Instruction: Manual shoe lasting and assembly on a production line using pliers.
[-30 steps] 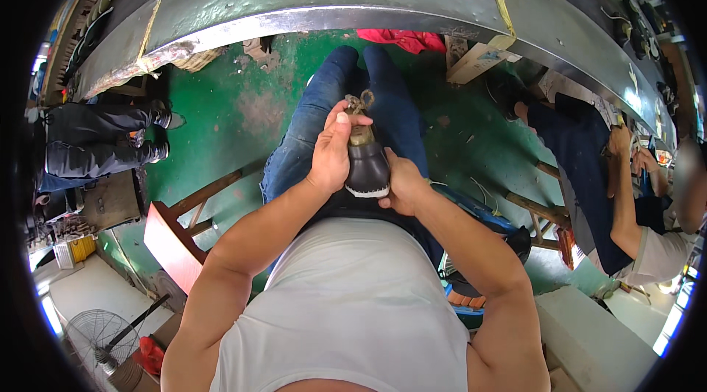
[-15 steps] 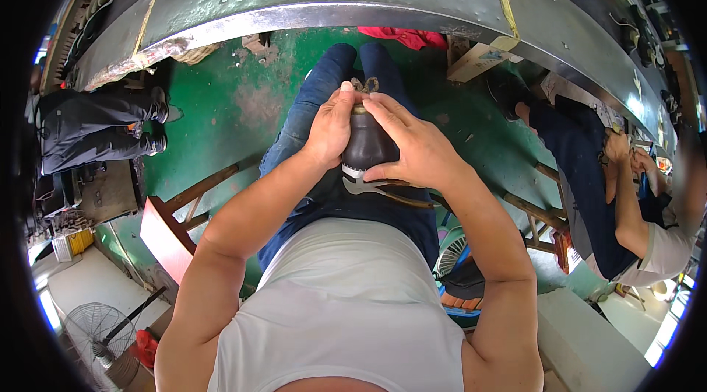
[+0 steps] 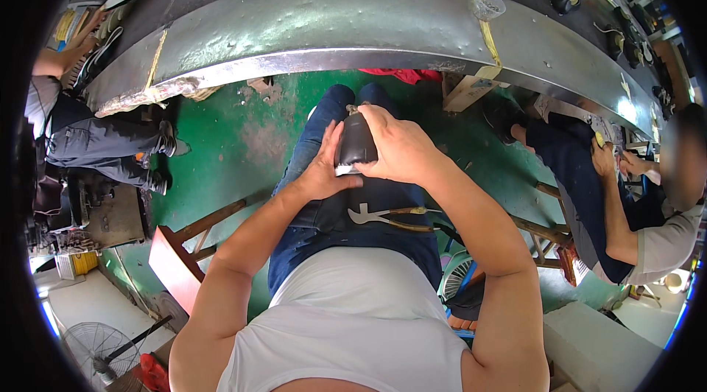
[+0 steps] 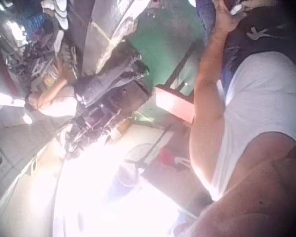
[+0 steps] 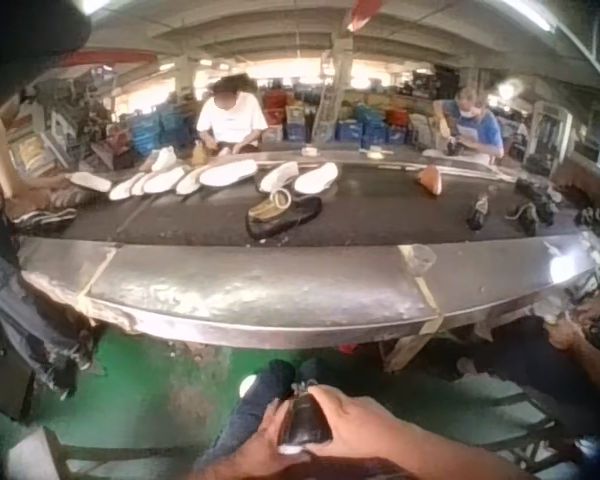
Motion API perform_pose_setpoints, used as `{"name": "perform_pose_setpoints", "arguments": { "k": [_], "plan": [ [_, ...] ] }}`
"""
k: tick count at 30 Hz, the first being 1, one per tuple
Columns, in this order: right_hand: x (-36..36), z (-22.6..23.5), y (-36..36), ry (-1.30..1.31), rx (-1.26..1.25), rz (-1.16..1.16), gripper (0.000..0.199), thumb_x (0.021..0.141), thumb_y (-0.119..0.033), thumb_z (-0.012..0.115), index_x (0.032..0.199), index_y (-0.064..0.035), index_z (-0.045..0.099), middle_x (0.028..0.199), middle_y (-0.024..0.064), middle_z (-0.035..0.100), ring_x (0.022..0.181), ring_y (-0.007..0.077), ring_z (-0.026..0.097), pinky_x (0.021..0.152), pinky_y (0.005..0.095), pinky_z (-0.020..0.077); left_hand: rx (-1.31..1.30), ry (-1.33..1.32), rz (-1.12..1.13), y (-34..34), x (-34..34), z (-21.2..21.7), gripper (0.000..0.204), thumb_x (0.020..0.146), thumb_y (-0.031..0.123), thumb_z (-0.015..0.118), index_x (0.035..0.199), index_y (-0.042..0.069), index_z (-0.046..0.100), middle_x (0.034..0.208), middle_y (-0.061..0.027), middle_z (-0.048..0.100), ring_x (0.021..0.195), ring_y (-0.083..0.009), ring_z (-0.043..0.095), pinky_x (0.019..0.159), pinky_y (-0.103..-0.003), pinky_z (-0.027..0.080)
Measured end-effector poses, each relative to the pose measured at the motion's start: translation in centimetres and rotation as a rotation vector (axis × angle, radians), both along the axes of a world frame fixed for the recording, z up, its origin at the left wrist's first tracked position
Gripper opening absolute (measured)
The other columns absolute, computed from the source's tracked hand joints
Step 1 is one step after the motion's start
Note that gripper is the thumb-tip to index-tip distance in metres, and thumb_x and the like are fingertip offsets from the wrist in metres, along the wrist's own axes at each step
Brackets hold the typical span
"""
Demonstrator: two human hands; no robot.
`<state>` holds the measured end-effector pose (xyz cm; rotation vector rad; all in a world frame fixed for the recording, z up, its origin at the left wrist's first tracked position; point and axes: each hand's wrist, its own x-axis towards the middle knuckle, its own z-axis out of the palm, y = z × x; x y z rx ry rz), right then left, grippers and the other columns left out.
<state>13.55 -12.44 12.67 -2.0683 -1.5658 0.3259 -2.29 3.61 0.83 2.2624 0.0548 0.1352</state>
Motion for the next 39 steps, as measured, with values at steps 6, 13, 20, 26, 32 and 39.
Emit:
{"name": "perform_pose_setpoints", "arguments": {
  "k": [6,13,20,26,32,39],
  "plan": [
    [-1.4,-3.2,-1.4,0.302,0.112,-0.252,0.091,0.068,-0.037,0.087,0.136,0.0019,0.04,0.13,0.0239,0.055,0.108,0.039,0.064,0.09,0.0428,0.053,-0.589,-0.035,0.279,0.3,1.5,-1.0,0.102,0.083,0.015,0.081,0.159,0.01,0.012,0.143,-0.0194,0.051,0.135,-0.027,0.049,0.112,-0.036,0.039],
    [-8.3,-6.4,-14.1,0.021,-0.497,-0.05,0.065,0.074,-0.036,0.083,0.121,-0.0028,0.052,0.113,0.0197,0.06,0.096,0.0368,0.067,0.083,0.044,0.0543,-0.774,0.042,0.283,1.0,1.0,7.2,0.104,0.084,0.017,0.081,0.158,0.0,0.009,0.144,-0.0167,0.05,0.132,-0.0206,0.05,0.11,-0.033,0.04],
    [-5.6,-5.3,-18.1,0.84,-0.339,-0.319,0.038,0.081,-0.014,0.069,0.114,-0.0011,0.058,0.099,0.0129,0.068,0.087,0.0226,0.068,0.08,0.0354,0.0535,-0.551,0.487,0.167,0.4,-0.2,6.3,0.061,0.099,0.043,0.059,0.137,-0.004,0.052,0.124,-0.0213,0.065,0.116,-0.029,0.062,0.099,-0.036,0.048],
    [-7.2,-3.2,-13.4,1.069,-0.314,-0.503,0.025,0.09,-0.018,0.06,0.108,-0.001,0.059,0.084,0.0116,0.067,0.079,0.0217,0.066,0.076,0.0352,0.0523,-0.137,0.326,0.356,-1.8,-0.4,2.4,0.041,0.101,0.033,0.05,0.104,-0.004,0.068,0.091,-0.0188,0.073,0.083,-0.0365,0.069,0.077,-0.043,0.052],
    [-6.9,-4.0,-9.6,0.576,-0.511,-0.283,0.033,0.093,-0.028,0.059,0.113,-0.0008,0.06,0.098,0.026,0.068,0.096,0.0461,0.063,0.084,0.051,0.049,-0.851,0.706,0.064,2.4,-0.7,3.2,0.029,0.092,0.007,0.054,0.118,0.003,0.066,0.101,-0.0043,0.07,0.086,-0.0108,0.066,0.071,-0.024,0.053],
    [-5.9,-2.2,-9.4,0.135,-0.327,-0.057,0.051,0.09,-0.016,0.062,0.136,0.002,0.052,0.101,0.0212,0.065,0.1,0.0399,0.062,0.087,0.0458,0.0514,-0.838,0.485,0.011,-1.1,-4.7,2.5,0.092,0.081,0.004,0.074,0.157,0.001,0.022,0.144,-0.015,0.05,0.132,-0.0225,0.048,0.113,-0.033,0.035]
  ]
}}
